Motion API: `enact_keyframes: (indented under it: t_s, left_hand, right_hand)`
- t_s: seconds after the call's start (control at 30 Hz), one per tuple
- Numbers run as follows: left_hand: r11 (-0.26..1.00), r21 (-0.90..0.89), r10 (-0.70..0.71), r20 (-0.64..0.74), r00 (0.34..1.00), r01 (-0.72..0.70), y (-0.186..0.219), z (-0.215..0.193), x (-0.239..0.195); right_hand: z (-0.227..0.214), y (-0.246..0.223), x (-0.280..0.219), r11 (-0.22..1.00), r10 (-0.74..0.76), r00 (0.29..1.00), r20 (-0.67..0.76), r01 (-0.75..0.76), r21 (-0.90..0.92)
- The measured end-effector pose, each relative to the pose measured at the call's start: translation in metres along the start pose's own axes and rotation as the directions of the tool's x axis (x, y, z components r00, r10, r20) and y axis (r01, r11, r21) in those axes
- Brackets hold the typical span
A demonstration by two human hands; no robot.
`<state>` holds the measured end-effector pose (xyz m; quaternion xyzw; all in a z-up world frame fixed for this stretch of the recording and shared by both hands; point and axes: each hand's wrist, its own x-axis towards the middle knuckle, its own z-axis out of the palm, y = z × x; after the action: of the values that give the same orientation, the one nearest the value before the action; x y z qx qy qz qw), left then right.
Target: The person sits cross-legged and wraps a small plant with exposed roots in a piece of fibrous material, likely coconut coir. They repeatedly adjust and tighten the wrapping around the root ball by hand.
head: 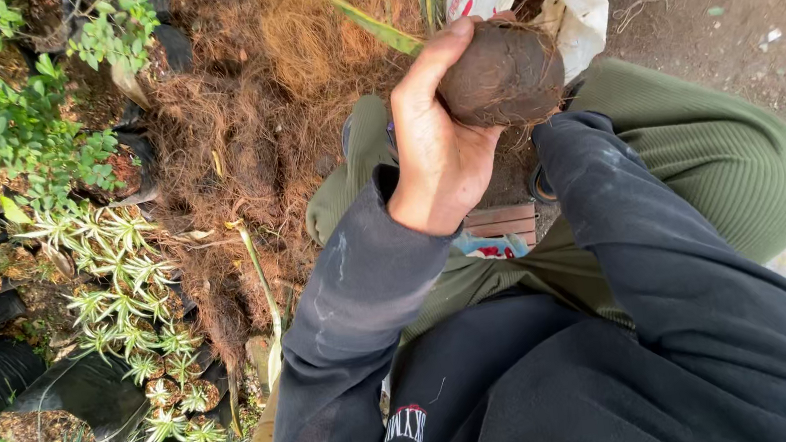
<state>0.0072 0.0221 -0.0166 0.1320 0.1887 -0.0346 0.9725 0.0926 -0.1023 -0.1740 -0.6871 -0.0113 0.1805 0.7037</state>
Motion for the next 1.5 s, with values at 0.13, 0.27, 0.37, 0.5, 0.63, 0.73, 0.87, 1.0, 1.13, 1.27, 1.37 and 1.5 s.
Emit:
enact_keyframes:
  t_s: [0.13, 0.27, 0.37, 0.5, 0.63, 0.73, 0.87, 1.0, 1.13, 1.27, 1.37, 1.5]
  left_hand:
    - [0.999, 0.032, -0.028, -0.002, 1.000, 0.028, 0.004, 0.004, -0.004]
    - [0.999, 0.038, -0.021, 0.017, 1.000, 0.020, 0.004, 0.004, -0.005]
    - [0.999, 0.033, -0.016, -0.008, 1.000, 0.016, 0.004, 0.005, -0.004]
    - [0.999, 0.031, -0.012, 0.008, 1.000, 0.012, 0.003, 0.003, -0.005]
    - [1.000, 0.025, -0.008, -0.016, 1.000, 0.008, 0.002, 0.000, -0.006]
    - [1.000, 0.027, 0.009, -0.073, 0.997, -0.007, 0.002, -0.002, -0.003]
    - [0.998, 0.061, 0.023, -0.048, 0.999, -0.020, 0.005, -0.003, -0.003]
    - [0.996, 0.074, 0.058, -0.051, 0.997, -0.054, 0.002, -0.002, -0.004]
    - [0.996, 0.083, 0.031, -0.054, 0.998, -0.026, -0.001, 0.000, -0.005]
    - [0.995, 0.101, 0.015, -0.016, 1.000, -0.013, -0.005, 0.001, -0.007]
    - [0.993, 0.117, 0.014, -0.025, 1.000, -0.011, -0.004, 0.003, -0.005]
    - [0.994, 0.106, 0.026, -0.039, 0.999, -0.022, -0.004, 0.000, -0.003]
  right_hand:
    - [-0.004, 0.007, 0.008, 1.000, 0.028, 1.000, 0.007, -0.028, -0.011]
    - [-0.010, 0.015, 0.007, 0.999, 0.048, 0.999, -0.005, -0.048, -0.017]
    - [-0.011, 0.021, 0.008, 0.998, 0.052, 0.999, -0.008, -0.052, -0.019]
    - [-0.015, 0.028, 0.007, 0.998, 0.056, 0.998, -0.005, -0.056, -0.024]
    - [-0.015, 0.035, 0.007, 0.998, 0.062, 0.998, -0.008, -0.062, -0.026]
    - [-0.014, 0.039, 0.006, 0.997, 0.072, 0.997, -0.012, -0.072, -0.022]
    - [-0.012, 0.049, 0.003, 0.995, 0.094, 0.996, -0.008, -0.094, -0.011]
    - [-0.017, 0.058, 0.004, 0.994, 0.107, 0.994, -0.013, -0.107, -0.016]
    - [-0.014, 0.073, 0.009, 0.993, 0.118, 0.993, -0.008, -0.118, -0.002]
    - [-0.017, 0.088, 0.011, 0.989, 0.149, 0.989, -0.006, -0.149, -0.001]
    - [-0.016, 0.099, 0.013, 0.985, 0.168, 0.986, -0.006, -0.168, 0.026]
    - [-0.021, 0.112, 0.005, 0.973, 0.216, 0.976, -0.006, -0.214, 0.091]
